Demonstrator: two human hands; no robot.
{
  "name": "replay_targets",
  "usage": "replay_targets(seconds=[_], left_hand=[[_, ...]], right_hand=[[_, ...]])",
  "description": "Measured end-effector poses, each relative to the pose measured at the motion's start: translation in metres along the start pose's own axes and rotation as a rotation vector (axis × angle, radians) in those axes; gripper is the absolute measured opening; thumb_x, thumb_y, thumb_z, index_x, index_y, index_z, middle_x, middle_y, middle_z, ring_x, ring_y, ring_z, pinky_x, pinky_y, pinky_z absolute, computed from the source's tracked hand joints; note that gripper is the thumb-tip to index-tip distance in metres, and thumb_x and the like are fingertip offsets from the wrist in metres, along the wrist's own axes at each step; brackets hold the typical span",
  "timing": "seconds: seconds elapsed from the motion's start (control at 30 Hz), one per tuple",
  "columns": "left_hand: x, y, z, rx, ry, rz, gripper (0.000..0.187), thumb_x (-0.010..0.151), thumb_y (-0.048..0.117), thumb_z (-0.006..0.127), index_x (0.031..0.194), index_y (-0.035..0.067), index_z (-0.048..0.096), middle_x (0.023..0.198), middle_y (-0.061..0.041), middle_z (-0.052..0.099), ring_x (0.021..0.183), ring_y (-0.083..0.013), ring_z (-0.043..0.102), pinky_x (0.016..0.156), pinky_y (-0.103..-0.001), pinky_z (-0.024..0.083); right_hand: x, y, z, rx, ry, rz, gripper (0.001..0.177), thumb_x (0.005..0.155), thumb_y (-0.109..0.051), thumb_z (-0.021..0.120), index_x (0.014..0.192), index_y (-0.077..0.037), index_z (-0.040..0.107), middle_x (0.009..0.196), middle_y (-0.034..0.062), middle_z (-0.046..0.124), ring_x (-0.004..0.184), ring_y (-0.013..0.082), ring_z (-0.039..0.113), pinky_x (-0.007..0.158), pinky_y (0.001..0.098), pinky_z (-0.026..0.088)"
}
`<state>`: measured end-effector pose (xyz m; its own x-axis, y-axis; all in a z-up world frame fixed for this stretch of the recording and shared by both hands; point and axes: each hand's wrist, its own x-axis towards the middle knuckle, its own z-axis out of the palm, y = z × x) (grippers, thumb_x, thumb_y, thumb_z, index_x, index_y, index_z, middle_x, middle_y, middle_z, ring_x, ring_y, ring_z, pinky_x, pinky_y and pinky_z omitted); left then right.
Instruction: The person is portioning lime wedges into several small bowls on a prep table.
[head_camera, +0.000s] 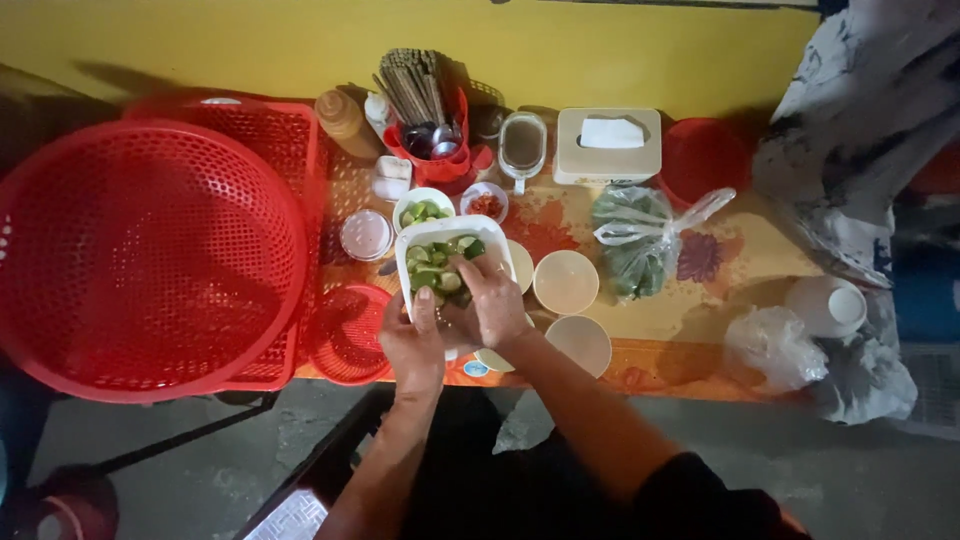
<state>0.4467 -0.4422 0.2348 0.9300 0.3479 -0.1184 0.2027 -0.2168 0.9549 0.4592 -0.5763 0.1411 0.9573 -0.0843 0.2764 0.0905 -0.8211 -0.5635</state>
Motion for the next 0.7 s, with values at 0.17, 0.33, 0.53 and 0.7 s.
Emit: replay_targets(seconds=[0.17, 0.33, 0.53, 0.7], left_hand=[[0.007, 0.006, 0.007, 0.02, -0.012, -0.004, 0.057, 0.111, 0.049, 0.079, 0.138, -0.001, 0.079, 0.087, -0.019, 0.076, 0.075, -0.024, 0.07, 0.069, -0.039, 0.057], [0.011, 0.041, 0.008, 0.026, -0.031, 0.0, 0.057, 0.113, 0.044, 0.077, 0.143, -0.003, 0.076, 0.085, -0.021, 0.075, 0.075, -0.0281, 0.075, 0.072, -0.041, 0.061], [0.033, 0.017, 0.008, 0.1, -0.008, -0.005, 0.067, 0.117, 0.054, 0.071, 0.149, -0.005, 0.07, 0.086, -0.02, 0.078, 0.073, -0.0257, 0.078, 0.07, -0.036, 0.066], [0.039, -0.004, 0.004, 0.124, 0.015, 0.045, 0.061, 0.119, 0.048, 0.069, 0.153, -0.003, 0.068, 0.091, -0.022, 0.079, 0.074, -0.0259, 0.078, 0.072, -0.037, 0.067]], right_hand=[[0.022, 0.011, -0.001, 0.272, 0.06, 0.059, 0.052, 0.078, -0.021, 0.095, 0.128, -0.029, 0.084, 0.105, 0.0042, 0.08, 0.092, 0.035, 0.084, 0.086, 0.0483, 0.072], [0.036, 0.024, 0.015, 0.648, 0.365, 0.096, 0.036, 0.078, -0.004, 0.096, 0.112, -0.014, 0.093, 0.099, 0.0093, 0.086, 0.093, 0.0266, 0.085, 0.088, 0.0362, 0.069], [0.042, 0.037, 0.005, 0.764, 0.378, 0.36, 0.032, 0.082, -0.001, 0.095, 0.112, -0.015, 0.095, 0.102, 0.0086, 0.087, 0.097, 0.0168, 0.082, 0.093, 0.0356, 0.068], [0.036, 0.05, 0.002, 0.764, 0.377, 0.374, 0.031, 0.086, -0.001, 0.094, 0.115, -0.012, 0.093, 0.106, 0.0134, 0.086, 0.103, 0.0213, 0.082, 0.098, 0.0414, 0.067]])
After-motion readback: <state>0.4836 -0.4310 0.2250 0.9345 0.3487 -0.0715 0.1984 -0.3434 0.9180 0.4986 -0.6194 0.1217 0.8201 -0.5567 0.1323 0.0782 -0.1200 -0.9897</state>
